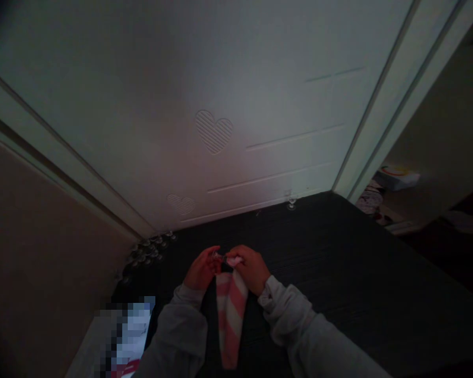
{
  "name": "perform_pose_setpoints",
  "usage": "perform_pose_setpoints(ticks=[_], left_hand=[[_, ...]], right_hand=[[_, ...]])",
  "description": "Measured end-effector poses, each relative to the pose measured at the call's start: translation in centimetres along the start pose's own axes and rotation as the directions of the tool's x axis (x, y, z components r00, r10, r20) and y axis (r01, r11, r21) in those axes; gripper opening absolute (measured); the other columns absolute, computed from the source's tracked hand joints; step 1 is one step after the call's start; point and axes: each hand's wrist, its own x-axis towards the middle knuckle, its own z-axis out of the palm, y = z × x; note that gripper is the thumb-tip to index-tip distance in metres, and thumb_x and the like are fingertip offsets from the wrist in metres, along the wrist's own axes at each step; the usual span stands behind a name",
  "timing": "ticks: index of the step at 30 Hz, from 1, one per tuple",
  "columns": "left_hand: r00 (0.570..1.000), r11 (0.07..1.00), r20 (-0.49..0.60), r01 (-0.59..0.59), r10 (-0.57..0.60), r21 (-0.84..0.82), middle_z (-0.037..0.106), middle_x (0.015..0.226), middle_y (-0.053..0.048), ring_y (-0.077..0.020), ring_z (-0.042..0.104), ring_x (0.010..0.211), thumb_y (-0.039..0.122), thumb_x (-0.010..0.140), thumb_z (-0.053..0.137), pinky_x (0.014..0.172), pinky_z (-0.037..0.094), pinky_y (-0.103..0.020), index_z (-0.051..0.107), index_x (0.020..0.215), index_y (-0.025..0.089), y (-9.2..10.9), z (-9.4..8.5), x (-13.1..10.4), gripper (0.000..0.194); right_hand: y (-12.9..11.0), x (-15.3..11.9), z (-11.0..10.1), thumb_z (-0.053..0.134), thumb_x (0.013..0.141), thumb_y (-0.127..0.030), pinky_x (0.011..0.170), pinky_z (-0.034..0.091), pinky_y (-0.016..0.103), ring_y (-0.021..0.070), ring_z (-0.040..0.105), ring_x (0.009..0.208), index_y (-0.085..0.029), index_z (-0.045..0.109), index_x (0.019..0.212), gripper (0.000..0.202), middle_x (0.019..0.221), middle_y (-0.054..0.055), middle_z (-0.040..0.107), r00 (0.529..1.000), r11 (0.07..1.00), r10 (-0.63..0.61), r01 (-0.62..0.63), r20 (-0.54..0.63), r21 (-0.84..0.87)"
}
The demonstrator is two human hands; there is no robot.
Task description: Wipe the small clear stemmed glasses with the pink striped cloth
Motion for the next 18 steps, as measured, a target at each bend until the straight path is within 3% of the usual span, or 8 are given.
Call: perform_pose_setpoints(ticks=[4, 9, 14, 18], left_hand=[[0.999, 0.998, -0.033, -0.014, 0.016, 0.06, 0.061, 0.057, -0.002, -0.0097, 0.052, 0.046, 0.04, 0.06, 0.067, 0.047, 0.035, -0.023, 0.055, 0.091, 0.013, -0.2, 0.0, 0.2, 0.042], [0.997, 0.998, -0.065, -0.026, 0.029, 0.056, 0.061, 0.058, 0.0, -0.0088, 0.051, 0.046, 0.033, 0.059, 0.069, 0.047, 0.035, -0.022, 0.054, 0.09, 0.014, -0.3, -0.1, 0.3, 0.039], [0.999, 1.0, -0.044, -0.022, 0.022, 0.0, 0.063, 0.062, -0.001, -0.0091, 0.053, 0.048, 0.027, 0.058, 0.069, 0.047, 0.036, -0.022, 0.056, 0.089, 0.014, 0.0, 0.0, 0.1, 0.036], [1.0, 1.0, -0.022, -0.005, 0.004, -0.012, 0.064, 0.063, -0.002, -0.01, 0.054, 0.05, 0.026, 0.058, 0.069, 0.05, 0.037, -0.023, 0.055, 0.094, 0.014, 0.0, 0.0, 0.0, 0.04]], right_hand=[[-0.1, 0.0, 0.2, 0.053, 0.071, -0.015, 0.073, 0.043, 0.028, 0.0161, 0.057, 0.08, -0.018, 0.062, 0.08, 0.013, 0.083, 0.004, 0.062, 1.0, 0.999, -0.019, 0.019, -0.012, 0.036], [0.6, -0.1, 0.6, 0.051, 0.073, -0.021, 0.075, 0.044, 0.029, 0.0168, 0.058, 0.084, -0.019, 0.055, 0.103, 0.03, 0.094, 0.005, 0.063, 0.994, 0.988, 0.113, -0.114, 0.017, 0.107], [1.1, -0.2, 0.7, 0.044, 0.079, -0.028, 0.062, 0.044, 0.026, 0.0149, 0.06, 0.069, -0.018, 0.061, 0.091, 0.022, 0.076, 0.003, 0.065, 0.989, 0.989, 0.097, -0.109, 0.112, 0.104], [0.8, -0.2, 0.3, 0.049, 0.076, -0.026, 0.065, 0.043, 0.026, 0.0155, 0.059, 0.073, -0.019, 0.062, 0.086, 0.018, 0.08, 0.003, 0.066, 0.996, 0.996, 0.073, -0.076, 0.059, 0.045]])
